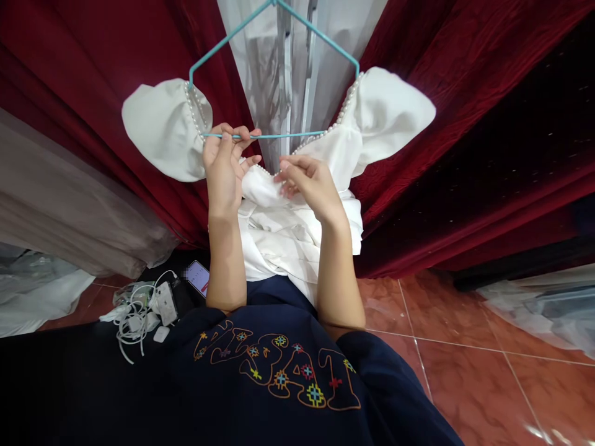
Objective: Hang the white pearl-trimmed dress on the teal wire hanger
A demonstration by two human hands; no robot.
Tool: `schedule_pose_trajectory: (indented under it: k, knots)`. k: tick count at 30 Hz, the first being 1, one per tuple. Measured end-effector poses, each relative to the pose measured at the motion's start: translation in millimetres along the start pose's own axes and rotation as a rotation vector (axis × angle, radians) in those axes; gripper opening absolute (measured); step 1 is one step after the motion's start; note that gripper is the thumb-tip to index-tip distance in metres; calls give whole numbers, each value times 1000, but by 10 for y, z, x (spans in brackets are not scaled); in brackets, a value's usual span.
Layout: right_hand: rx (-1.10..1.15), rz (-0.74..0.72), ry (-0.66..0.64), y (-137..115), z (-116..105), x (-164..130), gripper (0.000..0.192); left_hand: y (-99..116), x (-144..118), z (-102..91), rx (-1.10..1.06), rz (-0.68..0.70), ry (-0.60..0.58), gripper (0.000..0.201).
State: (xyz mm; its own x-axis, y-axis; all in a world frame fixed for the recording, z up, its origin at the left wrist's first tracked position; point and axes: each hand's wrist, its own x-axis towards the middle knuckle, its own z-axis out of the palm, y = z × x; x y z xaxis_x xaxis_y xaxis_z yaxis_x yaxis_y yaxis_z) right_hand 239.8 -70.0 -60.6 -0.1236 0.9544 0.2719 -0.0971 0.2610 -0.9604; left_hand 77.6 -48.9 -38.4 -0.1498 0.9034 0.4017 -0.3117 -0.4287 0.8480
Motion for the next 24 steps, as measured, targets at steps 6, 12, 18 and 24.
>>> schedule_pose_trajectory:
  k: [6,12,18,24]
  knots:
    - [272,-170,135,103,44,198,45,-30,-7,32,-14,14,-10,12]
    - [476,-229,115,134,126,214,44,-4,-37,26,-36,36,-65,13]
    - [603,-252,98,191,70,318,36,-121,-68,-138,258,77,34,34]
    - [525,-251,153,131,129,271,44,-105,-29,-248,389,460,367,21]
